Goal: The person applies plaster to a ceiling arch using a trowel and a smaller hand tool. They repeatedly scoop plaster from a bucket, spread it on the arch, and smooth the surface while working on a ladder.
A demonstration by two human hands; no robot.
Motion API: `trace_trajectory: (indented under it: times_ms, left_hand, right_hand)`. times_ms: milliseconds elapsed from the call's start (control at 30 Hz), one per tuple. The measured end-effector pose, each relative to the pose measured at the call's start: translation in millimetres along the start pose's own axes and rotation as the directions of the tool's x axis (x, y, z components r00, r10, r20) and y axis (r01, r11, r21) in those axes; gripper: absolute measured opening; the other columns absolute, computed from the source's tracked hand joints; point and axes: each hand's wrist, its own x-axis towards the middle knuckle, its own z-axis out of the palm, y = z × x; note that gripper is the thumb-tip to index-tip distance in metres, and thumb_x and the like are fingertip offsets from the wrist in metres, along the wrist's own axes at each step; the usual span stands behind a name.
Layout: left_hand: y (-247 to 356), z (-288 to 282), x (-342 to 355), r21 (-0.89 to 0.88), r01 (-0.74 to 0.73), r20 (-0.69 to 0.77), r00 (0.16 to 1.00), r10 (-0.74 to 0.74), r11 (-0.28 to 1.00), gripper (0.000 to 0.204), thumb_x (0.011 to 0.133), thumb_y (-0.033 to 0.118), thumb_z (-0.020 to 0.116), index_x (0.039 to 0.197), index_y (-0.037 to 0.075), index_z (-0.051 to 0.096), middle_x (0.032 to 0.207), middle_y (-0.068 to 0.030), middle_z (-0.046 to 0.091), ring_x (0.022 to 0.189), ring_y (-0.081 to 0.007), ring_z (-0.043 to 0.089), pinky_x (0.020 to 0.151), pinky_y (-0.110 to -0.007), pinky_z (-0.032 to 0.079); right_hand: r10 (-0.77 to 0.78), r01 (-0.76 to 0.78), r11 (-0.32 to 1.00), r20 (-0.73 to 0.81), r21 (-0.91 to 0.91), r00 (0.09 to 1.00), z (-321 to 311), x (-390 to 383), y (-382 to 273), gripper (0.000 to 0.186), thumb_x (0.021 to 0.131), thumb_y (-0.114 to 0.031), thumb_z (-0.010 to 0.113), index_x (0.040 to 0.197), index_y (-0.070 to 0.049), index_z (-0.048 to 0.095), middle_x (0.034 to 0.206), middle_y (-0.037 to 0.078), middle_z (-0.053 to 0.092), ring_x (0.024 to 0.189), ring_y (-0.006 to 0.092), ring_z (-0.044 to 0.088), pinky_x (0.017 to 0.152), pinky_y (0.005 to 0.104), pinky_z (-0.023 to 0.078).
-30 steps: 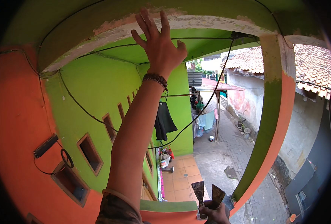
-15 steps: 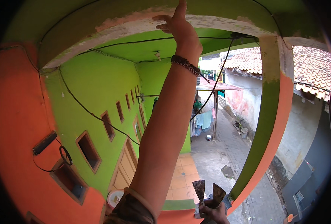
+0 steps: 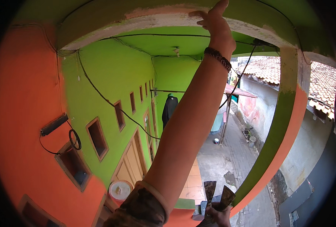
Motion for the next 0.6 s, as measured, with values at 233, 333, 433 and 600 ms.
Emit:
trace_trajectory:
  times_ms: [233,333,433,600]
  left_hand:
    - [7.0,-31.3,-34.9,0.035,0.094,0.190,0.977,-0.099,0.995,0.105,0.077,0.041,0.064,0.145,0.014,-0.011,0.150,-0.0174,-0.013,0.139,-0.0272,-0.015,0.110,-0.046,-0.001]
    - [19.0,-77.3,-33.1,0.059,0.028,0.067,0.997,-0.032,0.998,0.102,0.077,0.034,0.064,0.145,0.008,-0.009,0.151,-0.0180,-0.007,0.140,-0.0267,-0.008,0.111,-0.042,0.002]
    - [39.8,-130.5,-12.0,0.151,-0.125,-0.087,0.986,0.139,0.981,0.102,0.075,0.036,0.064,0.146,0.012,-0.004,0.153,-0.0074,-0.003,0.139,-0.0228,-0.003,0.109,-0.049,-0.004]
    - [101.7,-206.9,-11.9,-0.084,-0.133,0.057,0.989,0.138,0.988,0.081,0.086,0.049,0.047,0.143,0.000,0.018,0.151,-0.0187,0.004,0.140,-0.0306,0.000,0.111,-0.046,-0.001]
  right_hand:
    - [-0.015,0.012,0.994,-0.022,-0.105,1.000,11.7,0.2,-9.2,0.015,0.083,-0.009,0.066,0.092,0.002,0.062,0.070,0.005,0.060,0.053,0.0095,0.055,0.041,0.0217,0.042]
    - [-0.041,0.035,0.988,-0.039,-0.149,0.998,11.9,2.0,-0.6,0.015,0.082,-0.010,0.066,0.090,0.002,0.063,0.066,0.004,0.059,0.048,0.0087,0.053,0.039,0.0214,0.041]
    - [-0.046,0.028,0.979,-0.085,-0.202,0.995,4.7,5.8,20.3,0.014,0.082,-0.011,0.066,0.089,0.001,0.064,0.063,0.004,0.059,0.045,0.0080,0.051,0.037,0.0209,0.039]
    - [-0.028,0.007,0.980,-0.101,-0.201,0.995,16.2,1.5,13.9,0.014,0.082,-0.011,0.066,0.088,0.001,0.064,0.062,0.004,0.059,0.042,0.0073,0.050,0.034,0.0203,0.035]
